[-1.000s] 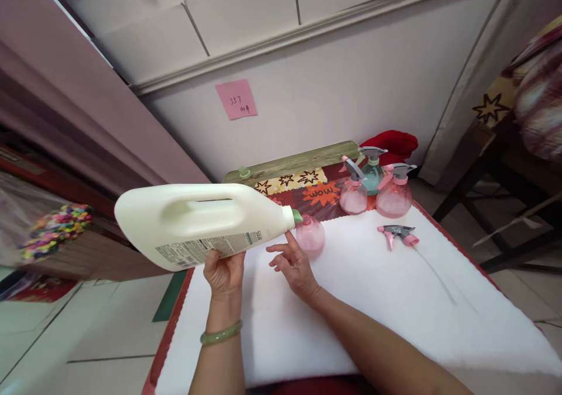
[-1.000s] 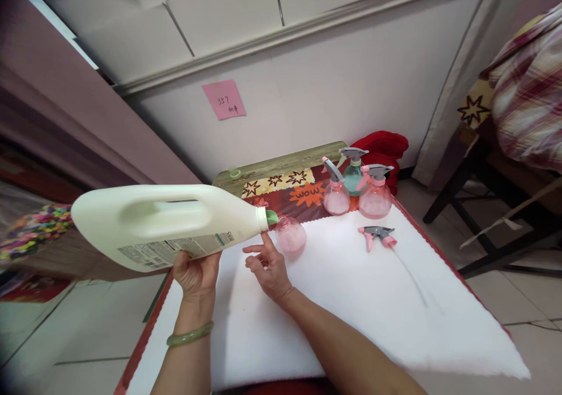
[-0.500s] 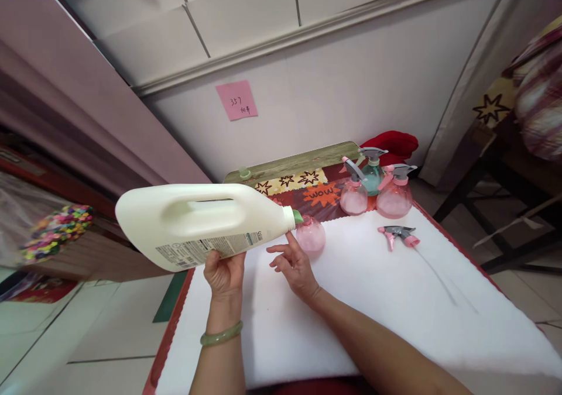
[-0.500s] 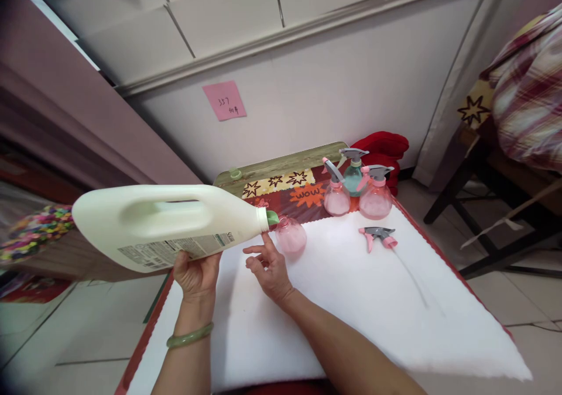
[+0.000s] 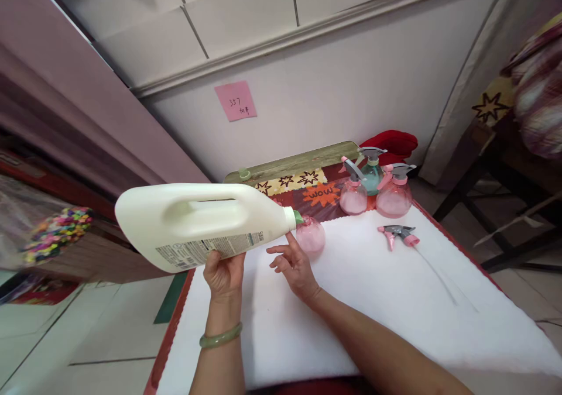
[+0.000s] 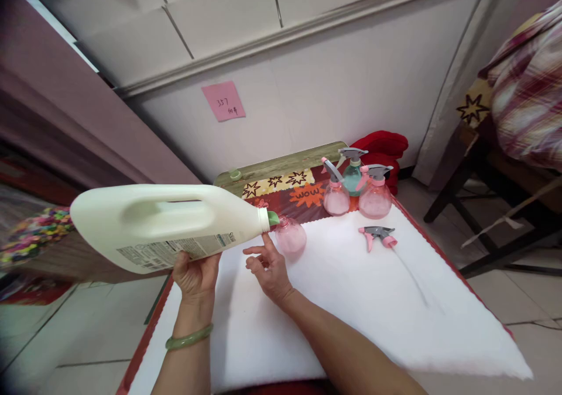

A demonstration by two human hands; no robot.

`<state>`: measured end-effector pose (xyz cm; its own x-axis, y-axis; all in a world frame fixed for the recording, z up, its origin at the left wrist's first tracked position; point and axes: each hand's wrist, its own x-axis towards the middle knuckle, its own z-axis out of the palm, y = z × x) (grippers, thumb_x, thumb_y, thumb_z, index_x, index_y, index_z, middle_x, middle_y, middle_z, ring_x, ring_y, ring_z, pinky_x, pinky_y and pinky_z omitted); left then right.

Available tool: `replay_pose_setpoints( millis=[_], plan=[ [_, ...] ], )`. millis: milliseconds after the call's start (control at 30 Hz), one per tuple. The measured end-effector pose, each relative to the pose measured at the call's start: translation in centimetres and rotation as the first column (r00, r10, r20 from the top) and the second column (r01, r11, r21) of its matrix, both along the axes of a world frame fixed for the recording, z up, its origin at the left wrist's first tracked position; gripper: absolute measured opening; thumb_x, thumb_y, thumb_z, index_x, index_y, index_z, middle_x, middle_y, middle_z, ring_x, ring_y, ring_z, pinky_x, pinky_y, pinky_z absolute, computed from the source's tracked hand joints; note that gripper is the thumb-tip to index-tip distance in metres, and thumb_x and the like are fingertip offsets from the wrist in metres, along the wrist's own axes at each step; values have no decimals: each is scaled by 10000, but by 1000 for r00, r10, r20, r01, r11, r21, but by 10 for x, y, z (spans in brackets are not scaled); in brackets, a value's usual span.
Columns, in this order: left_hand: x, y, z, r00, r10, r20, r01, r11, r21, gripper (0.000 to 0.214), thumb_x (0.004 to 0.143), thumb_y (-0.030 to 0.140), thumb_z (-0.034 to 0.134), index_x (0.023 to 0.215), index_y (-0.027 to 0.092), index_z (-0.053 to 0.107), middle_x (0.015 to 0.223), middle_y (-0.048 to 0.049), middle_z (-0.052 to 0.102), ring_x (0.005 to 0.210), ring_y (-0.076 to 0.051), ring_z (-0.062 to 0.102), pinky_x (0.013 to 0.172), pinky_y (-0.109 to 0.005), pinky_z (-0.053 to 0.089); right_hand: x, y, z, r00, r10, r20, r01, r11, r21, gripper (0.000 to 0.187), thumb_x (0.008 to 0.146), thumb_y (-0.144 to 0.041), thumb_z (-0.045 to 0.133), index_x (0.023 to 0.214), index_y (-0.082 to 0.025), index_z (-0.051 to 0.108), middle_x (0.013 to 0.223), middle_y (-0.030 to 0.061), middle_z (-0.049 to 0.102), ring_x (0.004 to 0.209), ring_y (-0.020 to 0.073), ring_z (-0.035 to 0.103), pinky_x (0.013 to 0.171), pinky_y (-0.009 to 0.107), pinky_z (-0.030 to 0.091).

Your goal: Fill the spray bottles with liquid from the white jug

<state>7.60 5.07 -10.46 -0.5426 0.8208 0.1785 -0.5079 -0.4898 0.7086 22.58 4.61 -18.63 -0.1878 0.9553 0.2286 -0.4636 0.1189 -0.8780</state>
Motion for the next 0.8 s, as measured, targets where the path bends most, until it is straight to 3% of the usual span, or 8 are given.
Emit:
replay_pose_setpoints(
  millis=[233, 800],
  plan=[
    [-2, 0, -2, 1000, 4, 8, -4, 1000, 2, 584, 575, 290, 881, 1130, 347, 706, 1346, 38, 687, 1426, -311, 452, 1210, -571, 287, 1, 0, 2, 1000, -9, -1, 9, 1000, 8, 724, 889, -411, 645, 1541, -266, 367, 1067, 79, 766, 702, 164, 704, 635, 319, 573],
    [-1, -2, 1, 1000, -2, -22, 2, 1000, -9, 612, 559, 308, 896, 1138, 316, 700, 1335, 6, 693, 1438, -333, 430, 1204, -578, 299, 2, -1, 3, 1000, 10, -5, -10, 1000, -11, 733, 883, -382, 653, 1545, -260, 364, 1081, 77, 759, 729, 169, 711, 651, 324, 577]
  ],
)
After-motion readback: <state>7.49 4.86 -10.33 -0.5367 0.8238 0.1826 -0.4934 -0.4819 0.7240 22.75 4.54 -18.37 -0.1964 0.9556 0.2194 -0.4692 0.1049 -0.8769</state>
